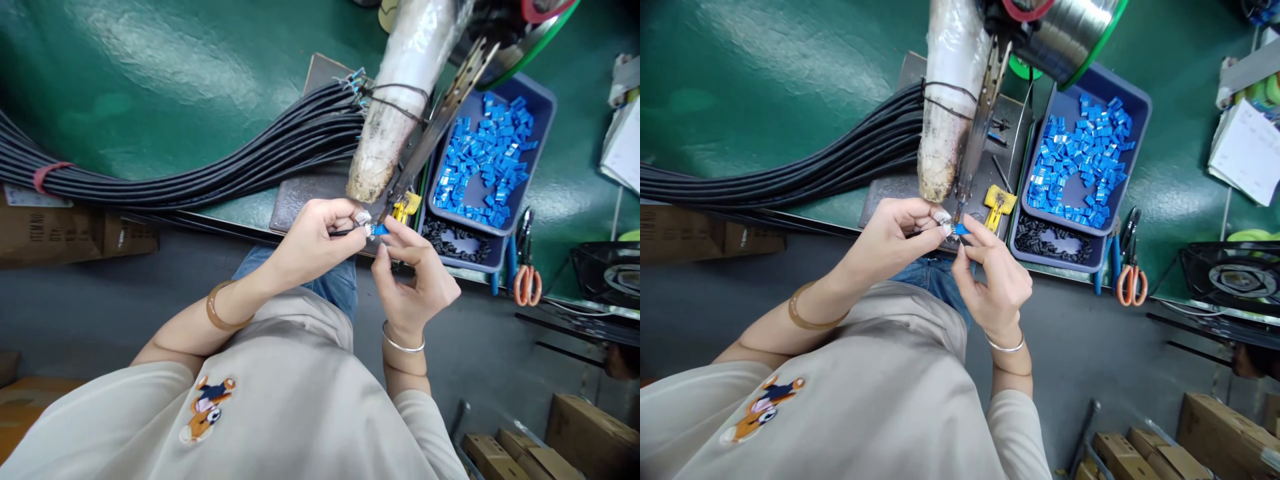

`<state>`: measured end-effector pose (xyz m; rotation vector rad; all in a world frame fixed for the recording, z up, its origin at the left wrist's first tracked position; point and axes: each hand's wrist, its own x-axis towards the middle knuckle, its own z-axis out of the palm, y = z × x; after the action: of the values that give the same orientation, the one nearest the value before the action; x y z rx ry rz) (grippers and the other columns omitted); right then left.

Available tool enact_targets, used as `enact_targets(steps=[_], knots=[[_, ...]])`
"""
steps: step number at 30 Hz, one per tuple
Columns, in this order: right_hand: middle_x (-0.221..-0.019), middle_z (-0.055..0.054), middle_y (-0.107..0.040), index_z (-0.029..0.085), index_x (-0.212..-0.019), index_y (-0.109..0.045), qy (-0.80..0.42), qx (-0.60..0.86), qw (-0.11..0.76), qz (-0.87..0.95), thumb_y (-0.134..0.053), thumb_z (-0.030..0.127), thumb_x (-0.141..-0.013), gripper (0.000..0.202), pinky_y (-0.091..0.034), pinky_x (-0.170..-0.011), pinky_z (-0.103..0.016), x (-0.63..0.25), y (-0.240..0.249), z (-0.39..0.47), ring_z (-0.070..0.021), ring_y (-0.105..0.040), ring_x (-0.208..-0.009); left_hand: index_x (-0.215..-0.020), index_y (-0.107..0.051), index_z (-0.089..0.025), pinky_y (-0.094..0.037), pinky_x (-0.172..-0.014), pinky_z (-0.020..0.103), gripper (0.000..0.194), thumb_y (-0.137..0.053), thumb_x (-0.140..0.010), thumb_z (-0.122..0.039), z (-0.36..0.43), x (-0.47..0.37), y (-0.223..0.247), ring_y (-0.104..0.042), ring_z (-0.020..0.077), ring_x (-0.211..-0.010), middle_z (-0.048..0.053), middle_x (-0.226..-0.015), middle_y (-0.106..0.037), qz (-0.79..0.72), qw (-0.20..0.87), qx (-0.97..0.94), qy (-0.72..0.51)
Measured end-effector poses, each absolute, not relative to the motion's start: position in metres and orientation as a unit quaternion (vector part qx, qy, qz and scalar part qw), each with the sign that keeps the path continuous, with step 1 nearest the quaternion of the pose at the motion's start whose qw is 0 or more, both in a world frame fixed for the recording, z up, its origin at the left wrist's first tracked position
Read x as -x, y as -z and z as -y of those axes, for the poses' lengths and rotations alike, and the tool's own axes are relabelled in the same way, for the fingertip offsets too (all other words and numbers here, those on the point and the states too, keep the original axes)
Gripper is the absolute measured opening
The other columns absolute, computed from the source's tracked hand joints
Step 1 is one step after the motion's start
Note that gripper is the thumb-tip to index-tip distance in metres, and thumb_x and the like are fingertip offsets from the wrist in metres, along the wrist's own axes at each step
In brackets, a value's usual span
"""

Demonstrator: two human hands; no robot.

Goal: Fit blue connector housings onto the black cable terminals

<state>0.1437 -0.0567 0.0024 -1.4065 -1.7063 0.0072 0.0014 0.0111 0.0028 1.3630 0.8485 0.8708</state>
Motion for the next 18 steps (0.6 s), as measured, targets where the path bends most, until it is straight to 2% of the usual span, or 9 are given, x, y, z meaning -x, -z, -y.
enact_targets(steps=[5, 11, 18], knots=[[-0.106, -0.002, -0.077, 0.021, -0.088, -0.061, 0.03, 0.571, 0.446, 0.688, -0.069, 0.007, -0.079, 0.018, -0.062, -0.073, -0.025, -0.145, 0.0, 0.058, -0.0145, -0.076, -0.083, -0.066, -0.053, -0.014, -0.022, -0.047, 0.02, 0.017, -0.059, -0.082, -0.017, -0.011, 0.002, -0.004, -0.027, 0.0042, -0.051, -0.006, -0.055, -0.033, -0.36, 0.646, -0.578, -0.345], [-0.103, -0.002, -0.077, 0.021, -0.088, -0.063, -0.044, 0.593, 0.458, 0.661, -0.067, 0.008, -0.081, 0.016, -0.062, -0.077, -0.027, -0.146, -0.003, 0.058, -0.0162, -0.075, -0.092, -0.066, -0.053, -0.014, -0.019, -0.046, 0.02, 0.024, -0.063, -0.083, -0.027, -0.011, 0.009, -0.006, -0.026, 0.0042, -0.05, -0.006, -0.054, -0.034, -0.33, 0.724, -0.536, -0.283], [-0.102, -0.002, -0.076, 0.021, -0.089, -0.063, -0.011, 0.571, 0.45, 0.686, -0.066, 0.009, -0.082, 0.015, -0.063, -0.074, -0.027, -0.146, -0.001, 0.056, -0.0169, -0.075, -0.092, -0.067, -0.055, -0.014, -0.021, -0.049, 0.021, 0.017, -0.058, -0.083, -0.02, -0.011, 0.005, -0.001, -0.028, 0.0051, -0.052, -0.004, -0.057, -0.036, -0.352, 0.686, -0.554, -0.316]])
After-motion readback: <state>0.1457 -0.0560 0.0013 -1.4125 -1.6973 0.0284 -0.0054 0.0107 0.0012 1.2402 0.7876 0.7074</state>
